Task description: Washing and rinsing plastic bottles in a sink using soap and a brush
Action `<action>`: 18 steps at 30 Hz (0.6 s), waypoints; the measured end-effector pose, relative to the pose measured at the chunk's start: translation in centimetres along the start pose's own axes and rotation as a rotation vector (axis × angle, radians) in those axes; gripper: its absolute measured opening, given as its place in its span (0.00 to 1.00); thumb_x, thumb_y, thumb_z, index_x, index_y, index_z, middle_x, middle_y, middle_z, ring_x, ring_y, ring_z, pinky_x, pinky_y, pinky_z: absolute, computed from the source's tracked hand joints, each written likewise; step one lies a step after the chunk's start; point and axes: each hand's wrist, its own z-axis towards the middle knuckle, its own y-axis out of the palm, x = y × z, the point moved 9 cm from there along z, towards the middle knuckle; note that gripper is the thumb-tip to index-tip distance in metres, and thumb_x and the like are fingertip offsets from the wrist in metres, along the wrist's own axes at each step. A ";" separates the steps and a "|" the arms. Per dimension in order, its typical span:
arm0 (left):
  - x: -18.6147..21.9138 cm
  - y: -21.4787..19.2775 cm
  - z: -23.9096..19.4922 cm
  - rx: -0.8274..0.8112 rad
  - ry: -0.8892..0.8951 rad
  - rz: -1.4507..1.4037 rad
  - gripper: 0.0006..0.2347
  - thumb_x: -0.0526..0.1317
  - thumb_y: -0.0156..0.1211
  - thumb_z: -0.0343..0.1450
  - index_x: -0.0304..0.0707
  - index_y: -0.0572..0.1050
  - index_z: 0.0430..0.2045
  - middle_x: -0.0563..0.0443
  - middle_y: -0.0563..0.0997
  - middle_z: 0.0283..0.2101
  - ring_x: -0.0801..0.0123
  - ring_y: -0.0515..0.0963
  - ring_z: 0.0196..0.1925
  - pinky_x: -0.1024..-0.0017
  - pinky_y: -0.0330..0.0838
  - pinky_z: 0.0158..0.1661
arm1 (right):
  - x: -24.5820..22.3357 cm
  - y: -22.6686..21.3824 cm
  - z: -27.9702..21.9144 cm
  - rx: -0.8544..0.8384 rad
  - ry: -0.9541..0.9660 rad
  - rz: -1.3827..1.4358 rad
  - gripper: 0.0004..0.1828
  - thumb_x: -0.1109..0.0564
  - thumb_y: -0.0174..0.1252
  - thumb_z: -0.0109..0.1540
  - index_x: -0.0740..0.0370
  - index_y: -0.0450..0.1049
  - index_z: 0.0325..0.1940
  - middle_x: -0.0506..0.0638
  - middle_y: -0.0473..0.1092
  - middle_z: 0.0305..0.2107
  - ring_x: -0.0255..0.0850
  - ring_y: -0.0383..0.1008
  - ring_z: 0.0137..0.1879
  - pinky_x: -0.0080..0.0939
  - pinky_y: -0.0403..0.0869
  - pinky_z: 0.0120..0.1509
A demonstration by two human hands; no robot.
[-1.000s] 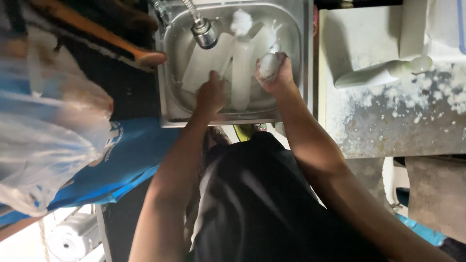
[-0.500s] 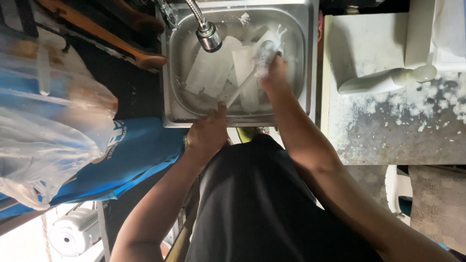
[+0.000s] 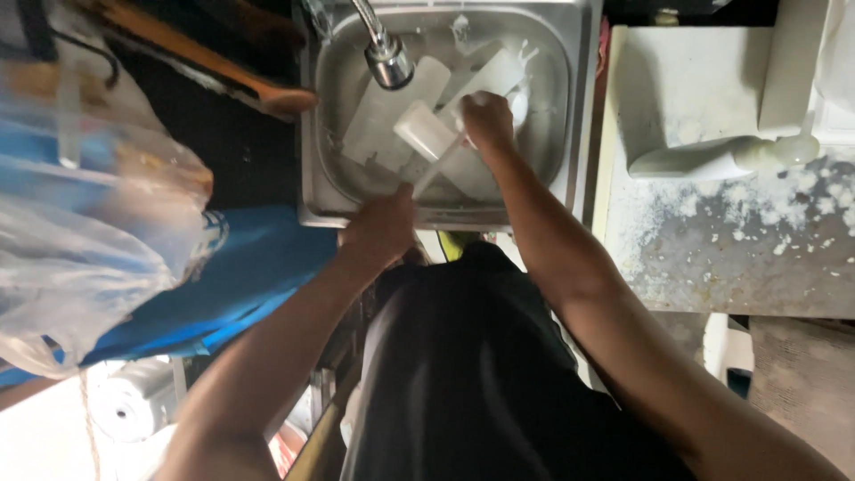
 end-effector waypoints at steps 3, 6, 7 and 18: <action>3.3 -2.9 -2.3 0.658 0.282 1.022 0.16 0.43 0.50 0.74 0.53 0.75 0.57 0.61 0.76 0.18 0.76 0.78 0.18 0.79 0.71 0.18 | 2.2 2.6 4.6 -0.123 -0.019 -0.298 0.24 0.34 0.58 0.60 0.45 0.79 0.54 0.49 0.79 0.40 0.45 0.83 0.47 0.54 0.83 0.46; 2.0 -1.0 -0.2 0.081 0.093 0.003 0.15 0.42 0.43 0.75 0.36 0.75 0.50 0.33 0.81 0.40 0.36 0.83 0.46 0.47 0.77 0.42 | 1.0 2.9 -1.9 -0.199 0.370 0.502 0.28 0.43 0.52 0.66 0.67 0.72 0.60 0.66 0.76 0.45 0.60 0.82 0.48 0.66 0.83 0.49; 1.9 -0.5 0.3 0.060 0.044 -0.307 0.10 0.41 0.44 0.76 0.37 0.73 0.37 0.41 0.72 0.25 0.52 0.71 0.27 0.57 0.64 0.26 | 0.2 3.2 -1.6 -0.097 0.291 0.861 0.16 0.54 0.50 0.64 0.65 0.72 0.52 0.67 0.72 0.40 0.60 0.78 0.44 0.72 0.79 0.55; 1.7 -4.4 -0.6 0.085 0.030 -0.079 0.16 0.47 0.44 0.80 0.37 0.75 0.29 0.47 0.73 0.23 0.63 0.70 0.22 0.61 0.59 0.27 | -4.2 2.6 -5.8 -0.282 0.488 0.648 0.07 0.59 0.54 0.63 0.64 0.68 0.43 0.60 0.65 0.54 0.55 0.72 0.55 0.55 0.83 0.58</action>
